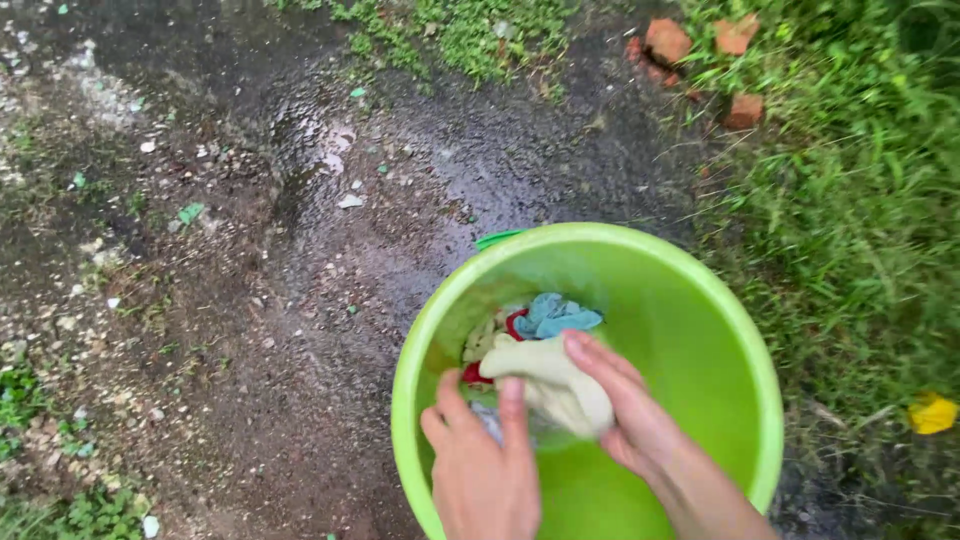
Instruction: Hang wet clothes on a clothesline from a bucket.
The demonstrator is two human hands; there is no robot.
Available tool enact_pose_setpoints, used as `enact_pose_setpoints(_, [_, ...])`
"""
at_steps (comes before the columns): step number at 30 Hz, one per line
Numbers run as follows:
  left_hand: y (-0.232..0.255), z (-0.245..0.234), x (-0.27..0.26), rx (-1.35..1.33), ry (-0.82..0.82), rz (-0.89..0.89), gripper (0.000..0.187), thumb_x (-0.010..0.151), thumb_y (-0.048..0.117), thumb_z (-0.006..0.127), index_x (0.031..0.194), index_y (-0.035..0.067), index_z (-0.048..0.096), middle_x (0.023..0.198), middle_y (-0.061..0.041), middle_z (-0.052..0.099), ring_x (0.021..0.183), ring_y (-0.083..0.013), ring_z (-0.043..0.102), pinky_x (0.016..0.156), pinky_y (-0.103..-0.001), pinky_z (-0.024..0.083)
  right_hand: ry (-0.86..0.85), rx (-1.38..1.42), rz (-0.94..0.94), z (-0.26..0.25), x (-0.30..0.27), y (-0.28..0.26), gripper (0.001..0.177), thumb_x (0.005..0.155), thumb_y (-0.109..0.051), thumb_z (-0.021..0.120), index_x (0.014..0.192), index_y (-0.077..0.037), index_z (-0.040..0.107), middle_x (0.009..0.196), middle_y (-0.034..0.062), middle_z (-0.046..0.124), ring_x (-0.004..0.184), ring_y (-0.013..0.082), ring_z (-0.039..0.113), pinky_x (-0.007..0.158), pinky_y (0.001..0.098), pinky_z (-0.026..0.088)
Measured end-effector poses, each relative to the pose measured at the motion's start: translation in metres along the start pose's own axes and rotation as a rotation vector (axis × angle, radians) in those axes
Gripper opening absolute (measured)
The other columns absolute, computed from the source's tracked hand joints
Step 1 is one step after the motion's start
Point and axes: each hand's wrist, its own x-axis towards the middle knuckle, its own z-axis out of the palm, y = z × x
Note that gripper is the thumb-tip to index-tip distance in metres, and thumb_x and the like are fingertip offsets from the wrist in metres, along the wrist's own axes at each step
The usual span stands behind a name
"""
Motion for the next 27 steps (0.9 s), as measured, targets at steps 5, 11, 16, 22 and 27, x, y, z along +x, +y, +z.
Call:
enact_pose_setpoints(5, [-0.035,0.072,0.01,-0.827,-0.421,-0.07,0.067,0.099,0.049,0.056,0.15,0.01,0.04,0.134,-0.021,0.069,0.119,-0.0315,0.067,0.098,-0.041,0.051,0.007,-0.346,-0.222,-0.044,-0.036,0.028,0.044,0.088,-0.027,0.075,0.125,-0.004,0.073,0.124,0.0188,0.07,0.109,0.0228,0.067,0.097,0.0397,0.052])
enact_pose_setpoints(11, [-0.02,0.086,-0.03,-0.424,-0.393,0.089,0.064,0.098,0.038,0.057,0.156,0.017,0.037,0.114,-0.013,0.078,0.105,-0.0311,0.074,0.088,-0.044,0.057,0.239,-0.431,-0.42,-0.038,-0.056,0.03,0.051,0.089,-0.027,0.069,0.136,-0.01,0.062,0.145,0.0092,0.056,0.135,0.0136,0.049,0.111,0.0311,0.035])
enact_pose_setpoints(16, [0.024,0.039,-0.054,-0.183,-0.222,0.153,0.065,0.088,0.038,0.055,0.152,0.035,0.042,0.1,-0.015,0.077,0.083,-0.041,0.074,0.068,-0.056,0.058,0.218,-0.025,-0.093,-0.048,-0.047,0.059,0.053,0.089,-0.032,0.067,0.132,0.0,0.065,0.129,0.011,0.07,0.121,0.0173,0.062,0.103,0.0311,0.044])
enact_pose_setpoints(22, [0.056,0.011,-0.064,0.024,-0.146,0.129,0.046,0.086,0.042,0.061,0.131,0.032,0.057,0.086,-0.016,0.074,0.075,-0.0414,0.073,0.064,-0.057,0.056,0.359,0.176,-0.041,0.021,-0.077,-0.01,0.036,0.088,-0.033,0.071,0.109,-0.004,0.069,0.093,0.0081,0.071,0.084,0.0179,0.066,0.076,0.0327,0.052])
enact_pose_setpoints(27, [0.098,-0.027,-0.079,-0.051,-0.082,0.375,0.044,0.082,0.034,0.066,0.127,0.033,0.064,0.088,-0.017,0.076,0.074,-0.0415,0.074,0.062,-0.056,0.056,0.278,0.196,-0.096,0.03,-0.083,-0.053,0.029,0.092,-0.035,0.066,0.087,-0.006,0.068,0.07,0.0045,0.067,0.061,0.0178,0.062,0.056,0.0343,0.049])
